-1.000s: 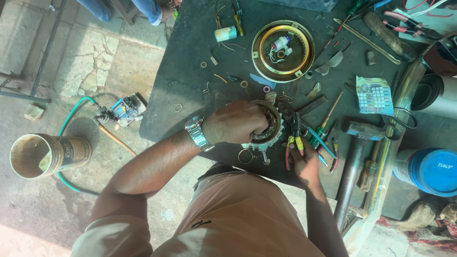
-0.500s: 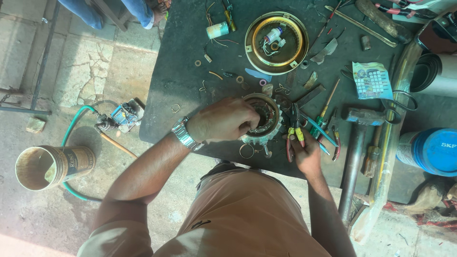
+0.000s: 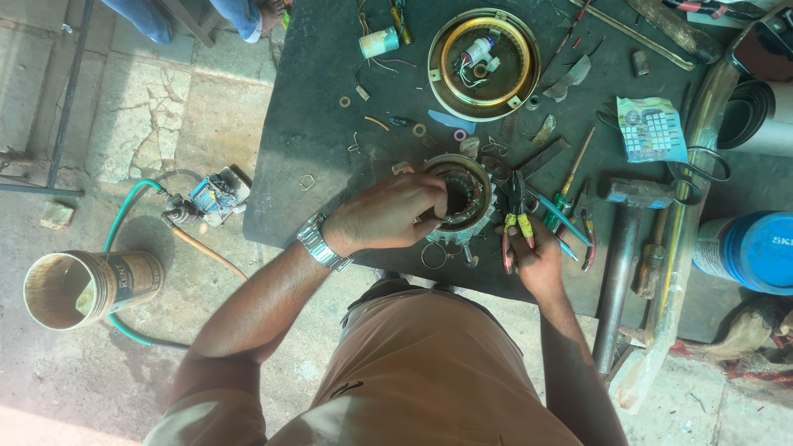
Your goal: The person uses pliers to pull and remove copper wire coils from a cylindrical electrical component, likely a motor stator. They repeatedly grip and extract wire loops from the slots, placing the removed wire on the workbench.
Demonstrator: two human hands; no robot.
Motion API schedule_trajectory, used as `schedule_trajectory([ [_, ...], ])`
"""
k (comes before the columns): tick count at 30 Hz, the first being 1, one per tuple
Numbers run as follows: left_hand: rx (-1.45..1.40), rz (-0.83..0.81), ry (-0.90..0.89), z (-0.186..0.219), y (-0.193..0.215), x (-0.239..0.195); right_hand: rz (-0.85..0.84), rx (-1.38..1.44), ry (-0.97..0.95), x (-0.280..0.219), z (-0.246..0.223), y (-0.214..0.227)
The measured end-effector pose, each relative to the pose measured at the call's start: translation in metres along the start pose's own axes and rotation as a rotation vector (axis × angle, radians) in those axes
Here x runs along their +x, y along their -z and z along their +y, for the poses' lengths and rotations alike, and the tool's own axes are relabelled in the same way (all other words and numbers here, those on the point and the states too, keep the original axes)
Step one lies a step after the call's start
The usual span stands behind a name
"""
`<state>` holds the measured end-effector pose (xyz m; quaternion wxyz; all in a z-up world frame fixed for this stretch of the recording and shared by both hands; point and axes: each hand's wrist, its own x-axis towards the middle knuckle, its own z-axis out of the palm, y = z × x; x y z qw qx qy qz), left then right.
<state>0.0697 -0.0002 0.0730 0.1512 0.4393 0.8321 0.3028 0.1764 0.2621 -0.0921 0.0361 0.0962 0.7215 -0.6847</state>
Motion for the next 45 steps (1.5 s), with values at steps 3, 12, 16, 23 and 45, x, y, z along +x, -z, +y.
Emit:
schedule_trajectory([
  [3, 0.078, -0.057, 0.012, 0.003, 0.001, 0.003, 0.006, -0.085, 0.072, -0.004, -0.003, 0.000],
  [12, 0.195, 0.000, -0.087, 0.015, 0.001, 0.001, 0.019, -0.091, 0.010, -0.004, -0.003, 0.001],
  [16, 0.350, -0.015, -0.112, 0.013, 0.003, 0.004, 0.018, -0.070, 0.010, -0.001, -0.003, 0.000],
  [23, 0.466, -0.129, -0.112, 0.015, -0.001, 0.009, 0.021, -0.069, 0.007, -0.001, -0.001, 0.002],
  [45, 0.409, -0.150, -0.185, -0.001, 0.004, 0.007, 0.024, -0.139, 0.024, -0.002, 0.000, 0.002],
])
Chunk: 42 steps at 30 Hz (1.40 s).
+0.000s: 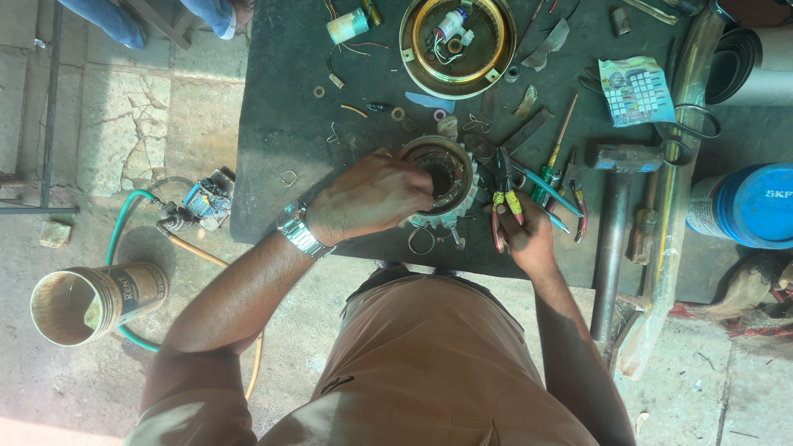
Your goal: The person uses pliers to pull and remove copper wire coils from a cylindrical electrical component, likely a motor stator. They repeatedly grip and extract wire loops from the slots, placing the removed wire on the workbench.
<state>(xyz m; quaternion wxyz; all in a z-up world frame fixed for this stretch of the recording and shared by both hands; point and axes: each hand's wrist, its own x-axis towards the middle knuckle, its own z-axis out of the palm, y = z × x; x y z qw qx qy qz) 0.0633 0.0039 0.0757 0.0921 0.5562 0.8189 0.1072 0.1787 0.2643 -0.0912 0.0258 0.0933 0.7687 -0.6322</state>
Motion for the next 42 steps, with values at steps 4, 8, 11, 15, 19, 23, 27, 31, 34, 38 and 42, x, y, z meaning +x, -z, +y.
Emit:
schedule_trajectory([
  [4, 0.038, 0.050, -0.057, -0.001, -0.001, -0.003, -0.006, 0.051, -0.024, 0.001, 0.001, -0.001],
  [8, 0.016, 0.093, -0.074, 0.000, -0.003, -0.002, 0.005, 0.099, -0.025, -0.002, -0.002, -0.001],
  [11, 0.065, 0.041, -0.053, 0.000, -0.002, 0.000, 0.031, 0.124, -0.010, -0.011, -0.010, -0.004],
  [15, 0.062, 0.148, -0.099, 0.002, -0.002, -0.002, 0.069, 0.126, 0.228, -0.026, -0.028, -0.013],
  [19, 0.113, 0.129, -0.128, 0.001, -0.004, -0.004, 0.074, 0.250, 0.082, -0.026, -0.047, -0.026],
  [23, 0.150, 0.066, -0.179, -0.006, -0.003, -0.004, 0.072, 0.331, 0.140, -0.016, -0.062, -0.037],
  [27, 0.181, -0.068, -0.257, -0.012, -0.003, -0.002, 0.112, 0.235, 0.068, -0.011, -0.067, -0.040],
  [31, 0.307, -0.100, -0.347, -0.014, 0.001, 0.001, 0.096, 0.289, 0.182, -0.004, -0.069, -0.040],
  [34, 0.346, -0.105, -0.383, -0.015, 0.002, -0.001, 0.083, 0.329, 0.093, -0.003, -0.068, -0.043],
  [38, 0.377, 0.006, -0.484, -0.016, -0.004, 0.004, 0.079, 0.231, 0.084, -0.002, -0.067, -0.038],
  [42, 0.356, -0.034, -0.443, -0.020, -0.018, 0.001, 0.053, 0.143, 0.188, -0.001, -0.073, -0.037],
])
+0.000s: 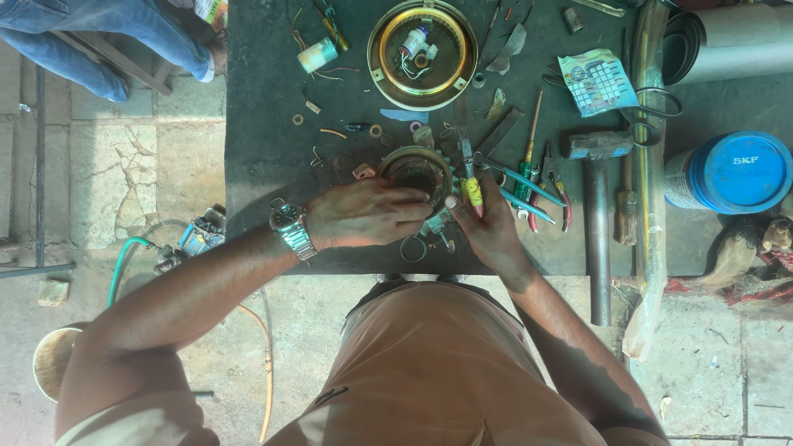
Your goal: The person uses pliers to pull and remove copper wire coils from a cylindrical electrical component, likely a motor stator. They repeatedly grip and extract wire loops from the slots, placing the removed wire on the workbench.
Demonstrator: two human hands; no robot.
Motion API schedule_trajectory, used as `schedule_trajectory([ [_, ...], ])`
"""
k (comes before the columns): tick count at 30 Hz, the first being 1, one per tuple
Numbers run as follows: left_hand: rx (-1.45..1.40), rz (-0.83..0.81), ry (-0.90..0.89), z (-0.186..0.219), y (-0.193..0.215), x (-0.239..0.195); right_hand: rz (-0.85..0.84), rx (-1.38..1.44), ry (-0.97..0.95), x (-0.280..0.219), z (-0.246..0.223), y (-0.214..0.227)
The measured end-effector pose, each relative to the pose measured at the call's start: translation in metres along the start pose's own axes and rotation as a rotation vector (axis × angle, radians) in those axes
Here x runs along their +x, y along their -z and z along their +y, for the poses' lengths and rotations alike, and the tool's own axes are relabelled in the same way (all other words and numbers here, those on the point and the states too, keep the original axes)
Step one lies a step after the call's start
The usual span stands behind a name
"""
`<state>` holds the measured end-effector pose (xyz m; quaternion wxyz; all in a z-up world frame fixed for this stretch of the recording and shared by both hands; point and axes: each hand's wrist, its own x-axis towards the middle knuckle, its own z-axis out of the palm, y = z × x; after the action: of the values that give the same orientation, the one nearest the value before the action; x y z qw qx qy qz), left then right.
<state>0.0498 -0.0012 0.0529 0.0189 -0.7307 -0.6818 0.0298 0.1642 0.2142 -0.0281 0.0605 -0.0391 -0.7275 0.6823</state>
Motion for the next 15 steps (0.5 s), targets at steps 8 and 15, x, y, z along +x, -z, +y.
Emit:
schedule_trajectory([
  [8, -0.356, 0.262, 0.211, 0.009, -0.043, -0.002, 0.046, -0.085, -0.027, 0.001, -0.009, -0.003],
  [15, -0.351, 0.426, 0.282, 0.014, -0.059, 0.014, 0.061, 0.036, -0.220, 0.000, -0.012, -0.001],
])
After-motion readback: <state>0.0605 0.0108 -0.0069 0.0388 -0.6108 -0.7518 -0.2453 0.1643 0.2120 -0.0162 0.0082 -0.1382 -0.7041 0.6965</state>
